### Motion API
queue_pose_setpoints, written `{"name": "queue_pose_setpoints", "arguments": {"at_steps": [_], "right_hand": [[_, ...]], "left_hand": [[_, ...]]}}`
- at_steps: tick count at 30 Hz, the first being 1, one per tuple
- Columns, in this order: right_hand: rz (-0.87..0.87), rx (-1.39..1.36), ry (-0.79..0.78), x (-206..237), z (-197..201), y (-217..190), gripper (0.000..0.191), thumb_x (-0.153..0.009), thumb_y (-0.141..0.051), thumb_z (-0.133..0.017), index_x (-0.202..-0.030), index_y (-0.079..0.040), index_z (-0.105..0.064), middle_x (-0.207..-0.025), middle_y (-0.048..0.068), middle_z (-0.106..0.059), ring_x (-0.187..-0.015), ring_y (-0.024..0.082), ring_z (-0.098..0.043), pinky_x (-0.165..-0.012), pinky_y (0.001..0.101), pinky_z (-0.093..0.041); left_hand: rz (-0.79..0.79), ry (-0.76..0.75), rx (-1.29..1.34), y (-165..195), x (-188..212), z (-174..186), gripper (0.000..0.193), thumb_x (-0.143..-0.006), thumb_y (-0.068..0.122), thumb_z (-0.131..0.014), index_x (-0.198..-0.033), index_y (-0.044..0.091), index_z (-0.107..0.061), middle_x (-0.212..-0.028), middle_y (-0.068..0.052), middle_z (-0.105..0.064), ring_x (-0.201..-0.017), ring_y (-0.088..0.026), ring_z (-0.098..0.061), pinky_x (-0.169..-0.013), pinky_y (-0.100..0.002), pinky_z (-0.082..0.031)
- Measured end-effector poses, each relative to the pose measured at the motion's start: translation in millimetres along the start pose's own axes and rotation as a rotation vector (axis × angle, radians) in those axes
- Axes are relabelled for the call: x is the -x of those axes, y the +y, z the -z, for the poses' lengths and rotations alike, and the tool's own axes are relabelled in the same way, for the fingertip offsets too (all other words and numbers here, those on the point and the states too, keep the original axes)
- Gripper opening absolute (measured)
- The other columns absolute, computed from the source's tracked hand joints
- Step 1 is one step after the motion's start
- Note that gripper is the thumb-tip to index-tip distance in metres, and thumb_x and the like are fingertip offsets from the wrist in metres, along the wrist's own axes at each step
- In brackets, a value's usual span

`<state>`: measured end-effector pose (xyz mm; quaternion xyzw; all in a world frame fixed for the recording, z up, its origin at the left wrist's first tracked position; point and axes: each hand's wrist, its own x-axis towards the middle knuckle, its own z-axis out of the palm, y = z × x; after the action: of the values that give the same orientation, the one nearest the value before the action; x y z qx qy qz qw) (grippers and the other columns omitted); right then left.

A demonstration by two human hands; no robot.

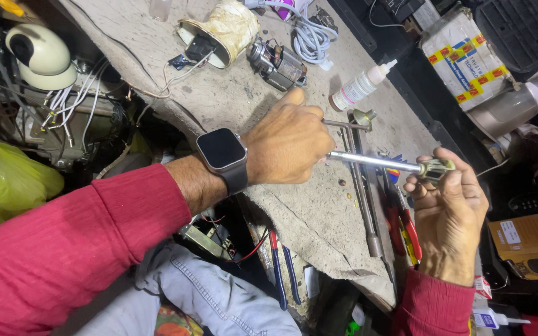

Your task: The person sits at a cluttered repair bench and uses a socket wrench to repeatedly ratchet a nut on a small appliance blade assembly held in the other hand. They then set the part down, pick up a small packet, open it, and rub the contents between their hands.

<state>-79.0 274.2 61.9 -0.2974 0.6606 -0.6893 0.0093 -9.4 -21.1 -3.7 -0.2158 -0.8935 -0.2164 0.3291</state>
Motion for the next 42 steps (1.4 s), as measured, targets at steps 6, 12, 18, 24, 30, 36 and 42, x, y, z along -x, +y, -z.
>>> {"name": "queue_pose_setpoints", "arguments": {"at_steps": [6,12,18,24,30,36,42], "right_hand": [[-0.058,0.068,0.099,-2.2,4.9,4.3,0.050,-0.105,-0.039,-0.073,-0.121,0.007,-0.065,-0.095,0.012,-0.070,-0.073,0.020,-0.068,-0.066,0.0295,-0.059],[-0.136,0.263,0.198,-6.0,10.9,10.5,0.061,-0.099,-0.056,-0.070,-0.110,0.004,-0.065,-0.087,0.008,-0.066,-0.069,0.014,-0.064,-0.058,0.0256,-0.054],[-0.226,0.363,0.321,-8.3,11.2,11.5,0.065,-0.096,-0.067,-0.068,-0.090,-0.002,-0.059,-0.074,0.003,-0.056,-0.061,0.011,-0.057,-0.046,0.0234,-0.037],[-0.244,0.383,0.386,-8.6,5.8,9.1,0.058,-0.096,-0.063,-0.069,-0.091,-0.006,-0.061,-0.074,0.003,-0.058,-0.060,0.013,-0.057,-0.046,0.0238,-0.038],[-0.207,0.264,0.294,-7.1,-0.8,5.2,0.046,-0.104,-0.047,-0.068,-0.102,-0.001,-0.066,-0.082,0.005,-0.065,-0.069,0.014,-0.063,-0.055,0.0256,-0.048],[-0.092,-0.066,0.059,-2.1,0.1,2.7,0.026,-0.099,-0.004,-0.074,-0.123,-0.001,-0.064,-0.116,0.017,-0.071,-0.102,0.022,-0.071,-0.087,0.0357,-0.060],[-0.074,-0.021,-0.005,-1.9,0.7,1.7,0.029,-0.096,0.003,-0.072,-0.123,-0.001,-0.063,-0.124,0.018,-0.069,-0.113,0.027,-0.070,-0.096,0.0449,-0.060]], "left_hand": [[-0.037,0.077,-0.073,1.9,2.5,1.0,0.006,-0.072,0.009,-0.074,-0.068,0.013,-0.074,-0.065,-0.006,-0.067,-0.079,-0.024,-0.062,-0.086,-0.046,-0.039],[-0.055,0.138,-0.105,1.2,3.3,2.1,0.003,-0.071,0.009,-0.075,-0.071,0.012,-0.074,-0.069,-0.003,-0.069,-0.082,-0.022,-0.062,-0.084,-0.045,-0.039],[-0.066,0.193,-0.124,-0.1,5.6,-2.8,0.006,-0.077,0.008,-0.074,-0.081,0.012,-0.075,-0.078,-0.002,-0.071,-0.087,-0.021,-0.063,-0.086,-0.043,-0.040],[-0.074,0.235,-0.046,1.4,5.1,-8.1,0.007,-0.086,0.013,-0.073,-0.093,0.011,-0.074,-0.082,-0.003,-0.069,-0.085,-0.020,-0.062,-0.086,-0.044,-0.040],[-0.094,0.245,0.013,3.3,6.4,-3.9,0.007,-0.088,0.014,-0.062,-0.090,0.009,-0.066,-0.083,-0.006,-0.067,-0.085,-0.023,-0.063,-0.083,-0.043,-0.041],[0.169,0.031,0.389,-2.5,-2.6,0.1,0.026,-0.102,0.026,-0.050,-0.087,0.009,-0.063,-0.068,-0.009,-0.062,-0.066,-0.030,-0.062,-0.071,-0.048,-0.045],[0.136,0.233,0.337,-4.2,-0.4,3.8,0.028,-0.102,0.029,-0.055,-0.088,0.007,-0.065,-0.073,-0.009,-0.064,-0.064,-0.028,-0.063,-0.062,-0.046,-0.046]]}}
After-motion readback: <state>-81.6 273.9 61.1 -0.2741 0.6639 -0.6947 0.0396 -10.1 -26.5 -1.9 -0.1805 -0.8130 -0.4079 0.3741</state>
